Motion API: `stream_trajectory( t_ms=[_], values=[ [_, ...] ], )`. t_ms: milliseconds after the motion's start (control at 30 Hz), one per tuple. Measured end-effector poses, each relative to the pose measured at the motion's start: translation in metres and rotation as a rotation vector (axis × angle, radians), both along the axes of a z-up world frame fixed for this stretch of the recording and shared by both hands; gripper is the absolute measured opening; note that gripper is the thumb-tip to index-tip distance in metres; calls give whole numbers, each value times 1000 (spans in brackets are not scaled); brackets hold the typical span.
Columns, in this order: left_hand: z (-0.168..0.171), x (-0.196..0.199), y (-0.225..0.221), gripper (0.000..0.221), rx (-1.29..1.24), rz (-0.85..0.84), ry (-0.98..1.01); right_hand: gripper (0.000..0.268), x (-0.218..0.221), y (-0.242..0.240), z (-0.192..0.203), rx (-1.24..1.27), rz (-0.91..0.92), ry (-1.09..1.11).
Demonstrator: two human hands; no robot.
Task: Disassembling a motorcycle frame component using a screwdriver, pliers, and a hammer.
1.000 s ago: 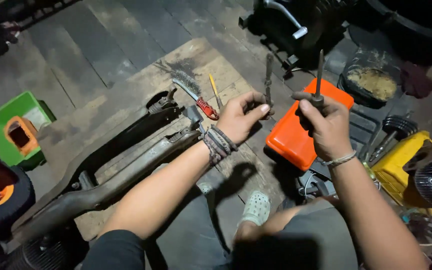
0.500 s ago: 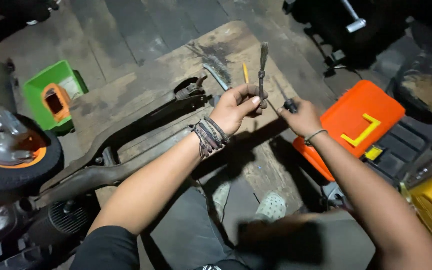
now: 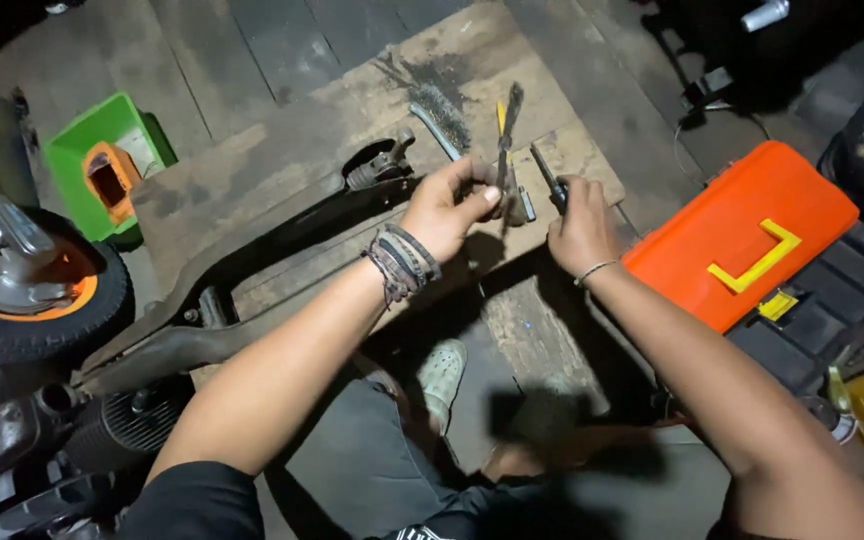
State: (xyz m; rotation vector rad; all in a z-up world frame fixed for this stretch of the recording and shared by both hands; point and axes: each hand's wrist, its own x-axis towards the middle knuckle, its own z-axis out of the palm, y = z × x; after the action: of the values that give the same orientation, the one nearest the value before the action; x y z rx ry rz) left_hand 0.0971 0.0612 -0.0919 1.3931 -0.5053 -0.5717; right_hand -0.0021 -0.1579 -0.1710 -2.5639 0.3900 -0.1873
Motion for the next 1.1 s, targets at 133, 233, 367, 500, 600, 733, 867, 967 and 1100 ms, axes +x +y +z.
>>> stream_trajectory(
  t_ms=[133, 233, 367, 500, 600, 733, 867, 967, 1100],
  values=[
    [3, -5, -8, 18, 82, -37, -29, 55, 5, -4, -5, -14, 43, 3],
    [7, -13, -13, 16, 58, -28, -12, 62, 1, -6, -2, 32, 76, -43],
    [13, -17, -12, 17, 33, -44, 8, 66, -4, -9, 19, 5, 105, -48],
    [28, -21, -7, 16, 7, -32, -25, 57, -7, -4, 35, -6, 159, -119],
    [17, -17, -2, 16, -8, -6, -112, 56, -7, -9, 39, -56, 210, -226],
    [37, -25, 0, 15, -35, -4, -165, 47, -6, -38, -13, -206, 224, -96],
    [55, -35, -2, 17, -48, 9, -242, 50, -8, -43, -41, -348, 243, 157],
    [62, -39, -3, 17, -54, 20, -257, 47, -9, -35, -26, -360, 288, 183],
    [69, -44, -8, 15, -51, 8, -256, 62, -3, -33, -32, -423, 361, 165]
  ],
)
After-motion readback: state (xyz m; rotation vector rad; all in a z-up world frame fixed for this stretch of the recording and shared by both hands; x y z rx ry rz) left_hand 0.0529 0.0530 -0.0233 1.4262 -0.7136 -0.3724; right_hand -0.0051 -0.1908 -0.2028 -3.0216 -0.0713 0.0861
